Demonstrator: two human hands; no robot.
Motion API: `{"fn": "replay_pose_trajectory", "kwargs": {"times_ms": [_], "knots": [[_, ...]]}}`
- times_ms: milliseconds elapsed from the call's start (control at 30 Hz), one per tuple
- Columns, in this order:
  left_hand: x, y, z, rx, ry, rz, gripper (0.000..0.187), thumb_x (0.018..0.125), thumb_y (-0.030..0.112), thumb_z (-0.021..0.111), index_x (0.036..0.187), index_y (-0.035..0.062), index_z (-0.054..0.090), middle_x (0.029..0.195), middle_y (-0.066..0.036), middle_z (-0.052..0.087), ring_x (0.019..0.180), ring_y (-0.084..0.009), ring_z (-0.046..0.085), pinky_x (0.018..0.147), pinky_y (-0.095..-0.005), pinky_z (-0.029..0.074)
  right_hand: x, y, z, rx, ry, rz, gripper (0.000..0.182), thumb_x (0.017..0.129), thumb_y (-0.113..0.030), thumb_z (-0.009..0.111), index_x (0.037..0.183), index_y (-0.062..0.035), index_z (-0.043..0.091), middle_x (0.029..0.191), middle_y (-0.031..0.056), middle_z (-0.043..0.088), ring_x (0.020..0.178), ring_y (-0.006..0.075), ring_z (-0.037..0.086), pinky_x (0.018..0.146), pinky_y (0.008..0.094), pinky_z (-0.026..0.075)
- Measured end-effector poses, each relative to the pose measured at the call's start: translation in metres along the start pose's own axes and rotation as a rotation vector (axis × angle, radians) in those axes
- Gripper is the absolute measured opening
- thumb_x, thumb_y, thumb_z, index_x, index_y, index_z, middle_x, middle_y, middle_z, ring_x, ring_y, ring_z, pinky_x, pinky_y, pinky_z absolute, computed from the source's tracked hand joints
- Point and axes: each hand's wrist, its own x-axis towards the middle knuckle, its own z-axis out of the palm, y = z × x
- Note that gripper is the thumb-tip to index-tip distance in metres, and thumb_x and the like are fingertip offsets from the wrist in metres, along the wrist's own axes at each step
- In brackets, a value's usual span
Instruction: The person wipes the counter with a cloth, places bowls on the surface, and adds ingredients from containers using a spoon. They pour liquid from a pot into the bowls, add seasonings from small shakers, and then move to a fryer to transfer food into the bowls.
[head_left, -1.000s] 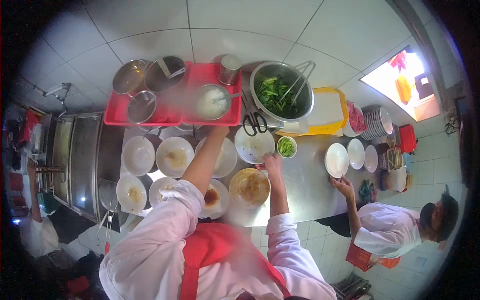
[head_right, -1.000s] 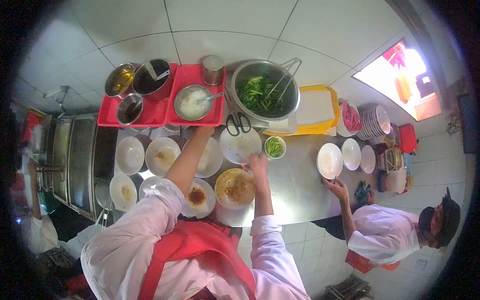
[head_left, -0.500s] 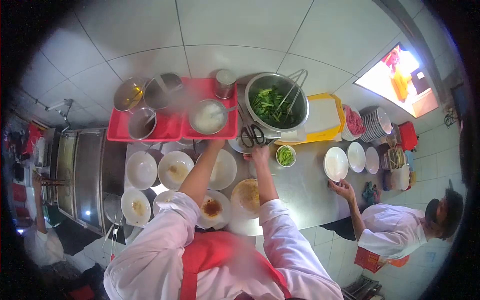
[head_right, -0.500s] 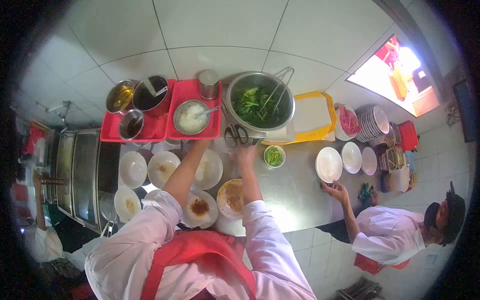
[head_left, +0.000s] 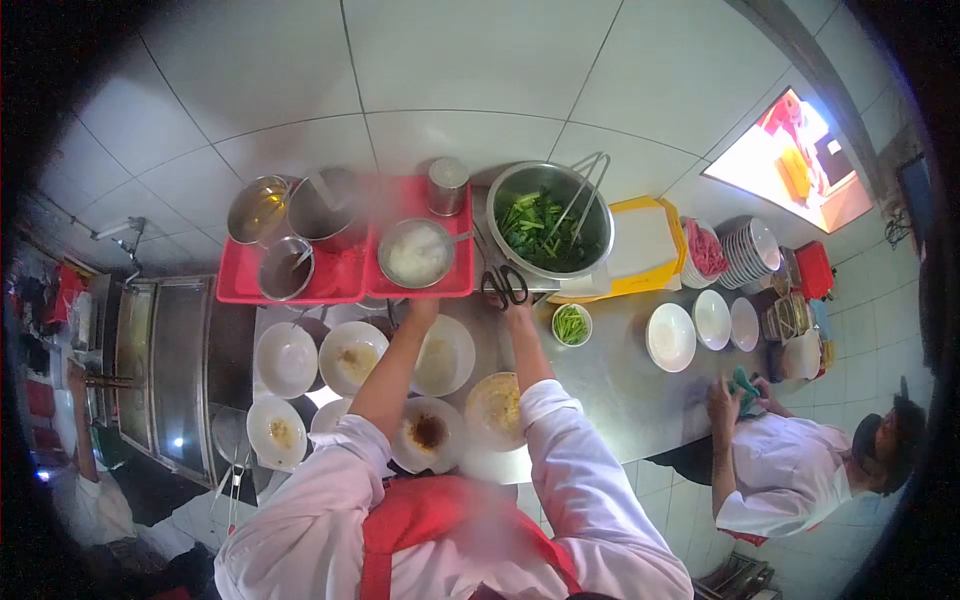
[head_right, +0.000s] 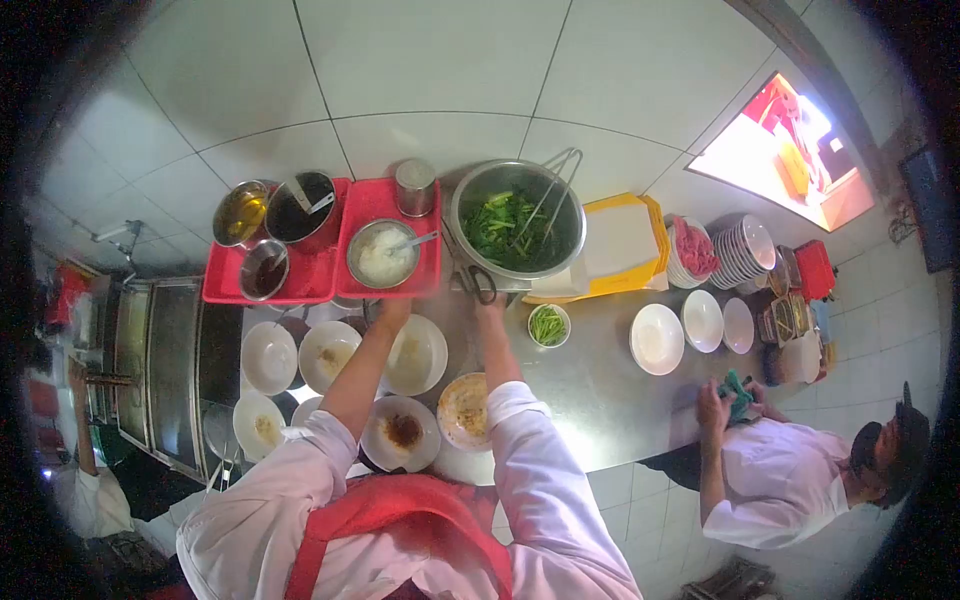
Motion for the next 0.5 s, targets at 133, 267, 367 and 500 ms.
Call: {"fn": "replay_pose_trajectory", "kwargs": {"times_ms": [133, 267, 367, 500], "knots": [[-0.021, 0.057, 0.033, 0.946, -0.178, 0.263, 0.037, 0.090, 0.015, 0.053, 0.125, 0.0044, 0.047, 0.126, -0.011, 0.050, 0.111, -0.0241, 0.051, 0.097, -0.0387, 0.041, 0.000, -0.012, -0.004, 0.017, -0.078, 0.061, 0.037, 0.076, -0.014, 0.066, 0.105, 0.0039, 0.055, 0.092, 0.0175, 0.065, 0.083, 0.0307, 0.064, 0.065, 0.0389, 0.052], [-0.024, 0.087, 0.070, 0.531, -0.310, -0.148, 0.047, 0.091, 0.031, 0.047, 0.129, 0.0050, 0.040, 0.126, -0.017, 0.050, 0.104, -0.0319, 0.057, 0.081, -0.0456, 0.052, -0.010, -0.035, 0.001, 0.045, -0.186, 0.144, 0.035, 0.079, -0.013, 0.064, 0.109, 0.0019, 0.054, 0.095, 0.0161, 0.064, 0.083, 0.0279, 0.064, 0.063, 0.0373, 0.054], [-0.028, 0.096, 0.089, 0.508, -0.299, -0.255, 0.048, 0.092, 0.035, 0.044, 0.127, 0.0026, 0.041, 0.114, -0.021, 0.056, 0.081, -0.0322, 0.063, 0.061, -0.0406, 0.056, -0.030, -0.059, 0.006, 0.075, -0.287, 0.215, 0.033, 0.081, -0.012, 0.062, 0.111, 0.0004, 0.054, 0.097, 0.0151, 0.064, 0.084, 0.0258, 0.064, 0.062, 0.0361, 0.055], [-0.030, 0.081, 0.095, 0.548, -0.161, -0.257, 0.044, 0.093, 0.034, 0.043, 0.118, -0.0025, 0.045, 0.090, -0.020, 0.064, 0.057, -0.0283, 0.064, 0.050, -0.0331, 0.056, -0.051, -0.089, 0.006, 0.088, -0.383, 0.269, 0.031, 0.084, -0.010, 0.059, 0.114, -0.0016, 0.053, 0.100, 0.0138, 0.064, 0.085, 0.0231, 0.065, 0.060, 0.0345, 0.056]]}}
